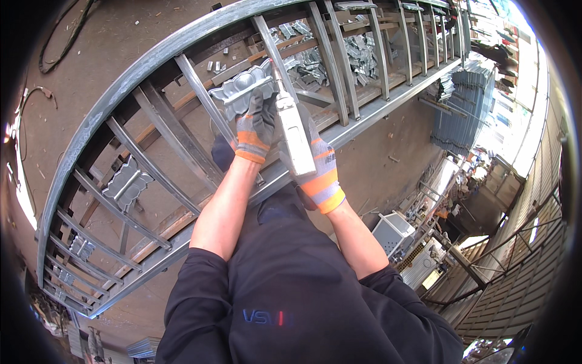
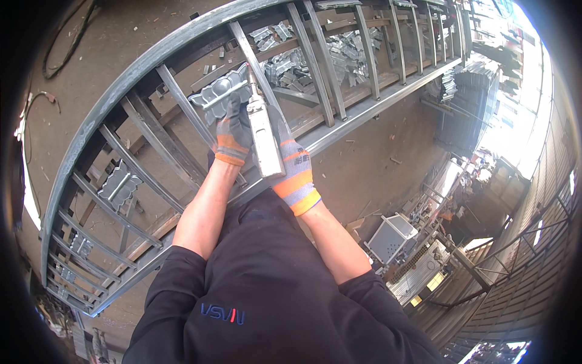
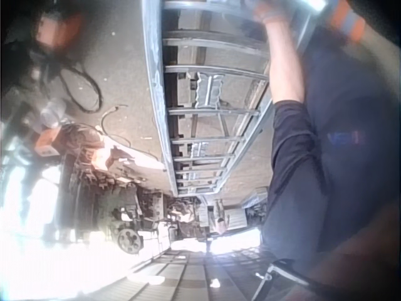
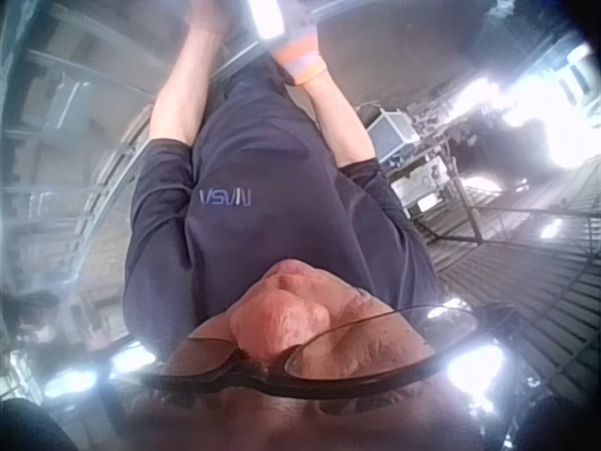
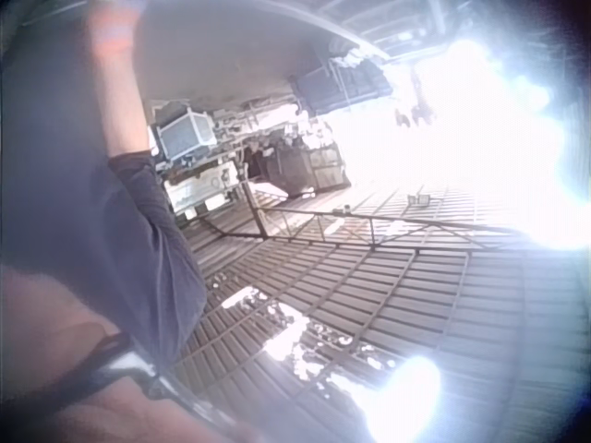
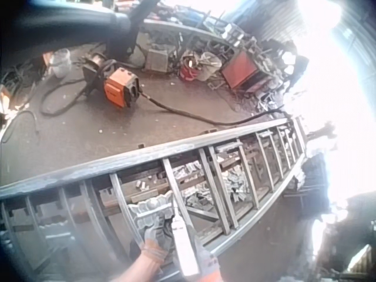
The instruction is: The person welds metal brackets onto a curved metal frame using a handheld welding tool. They repeatedly position brackets and apply welds along the frame, producing bright sparks. The person adjusts their position and the frame as needed to continue welding different sections.
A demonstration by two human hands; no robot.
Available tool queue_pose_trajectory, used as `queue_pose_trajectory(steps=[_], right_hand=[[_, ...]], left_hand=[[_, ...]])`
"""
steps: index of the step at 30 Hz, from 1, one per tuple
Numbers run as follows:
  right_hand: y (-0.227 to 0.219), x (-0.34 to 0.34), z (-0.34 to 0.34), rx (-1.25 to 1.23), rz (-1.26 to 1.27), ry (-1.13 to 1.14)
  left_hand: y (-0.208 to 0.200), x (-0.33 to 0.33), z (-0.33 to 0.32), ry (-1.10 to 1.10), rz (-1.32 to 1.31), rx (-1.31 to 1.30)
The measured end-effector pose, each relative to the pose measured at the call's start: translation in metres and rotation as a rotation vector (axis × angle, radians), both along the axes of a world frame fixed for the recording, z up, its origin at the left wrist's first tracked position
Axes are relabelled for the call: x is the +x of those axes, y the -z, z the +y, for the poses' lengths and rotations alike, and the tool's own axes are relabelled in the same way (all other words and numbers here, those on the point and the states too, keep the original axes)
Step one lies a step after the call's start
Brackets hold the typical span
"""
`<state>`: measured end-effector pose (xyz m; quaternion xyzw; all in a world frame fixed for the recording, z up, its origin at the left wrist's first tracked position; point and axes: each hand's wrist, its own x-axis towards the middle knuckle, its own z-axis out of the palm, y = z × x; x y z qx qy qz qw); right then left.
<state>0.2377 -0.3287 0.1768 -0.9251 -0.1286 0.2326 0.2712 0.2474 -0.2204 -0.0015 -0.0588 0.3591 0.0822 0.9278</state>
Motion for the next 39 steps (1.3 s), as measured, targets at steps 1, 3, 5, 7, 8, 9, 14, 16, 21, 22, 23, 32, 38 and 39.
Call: queue_pose_trajectory(steps=[1, 3, 5, 7, 8, 9, 14, 16, 21, 22, 23, 32, 38, 39], right_hand=[[0.0, 0.0, 0.001, -0.009, 0.004, -0.004], [-0.001, 0.0, 0.003, -0.007, 0.003, 0.003], [-0.002, 0.0, 0.004, 0.013, 0.007, 0.032], [-0.004, 0.0, 0.006, 0.028, 0.017, 0.032], [-0.004, 0.0, 0.006, 0.043, 0.027, 0.037], [-0.004, 0.0, 0.007, 0.044, 0.032, 0.047], [-0.004, -0.002, 0.007, 0.054, 0.06, 0.076], [-0.003, -0.002, 0.007, 0.027, 0.025, 0.033], [0.001, -0.003, 0.005, 0.07, 0.028, 0.075], [0.001, -0.004, 0.004, 0.061, 0.012, 0.05], [0.002, -0.004, 0.003, 0.055, -0.009, 0.023], [0.006, -0.006, 0.0, 0.043, 0.002, 0.032], [0.003, -0.004, 0.003, 0.059, 0.003, 0.071], [0.003, -0.003, 0.004, 0.065, 0.022, 0.085]], left_hand=[[0.0, -0.001, 0.0, 0.01, 0.013, 0.01], [0.001, -0.001, -0.001, 0.017, 0.027, 0.02], [0.001, -0.001, -0.002, 0.032, 0.084, 0.02], [0.0, 0.0, -0.003, 0.003, 0.02, 0.066], [0.0, 0.001, -0.004, -0.002, 0.014, 0.089], [0.001, 0.001, -0.004, 0.0, 0.021, 0.101], [0.005, -0.002, -0.006, 0.007, 0.049, 0.065], [0.007, -0.003, -0.008, 0.006, 0.056, 0.071], [0.009, -0.004, -0.009, 0.068, 0.032, 0.178], [0.009, -0.004, -0.009, 0.077, 0.035, 0.197], [0.01, -0.004, -0.008, 0.09, 0.038, 0.217], [0.014, -0.003, -0.011, 0.058, 0.039, 0.187], [0.016, -0.004, -0.013, 0.044, 0.061, 0.158], [0.016, -0.004, -0.013, 0.039, 0.056, 0.154]])
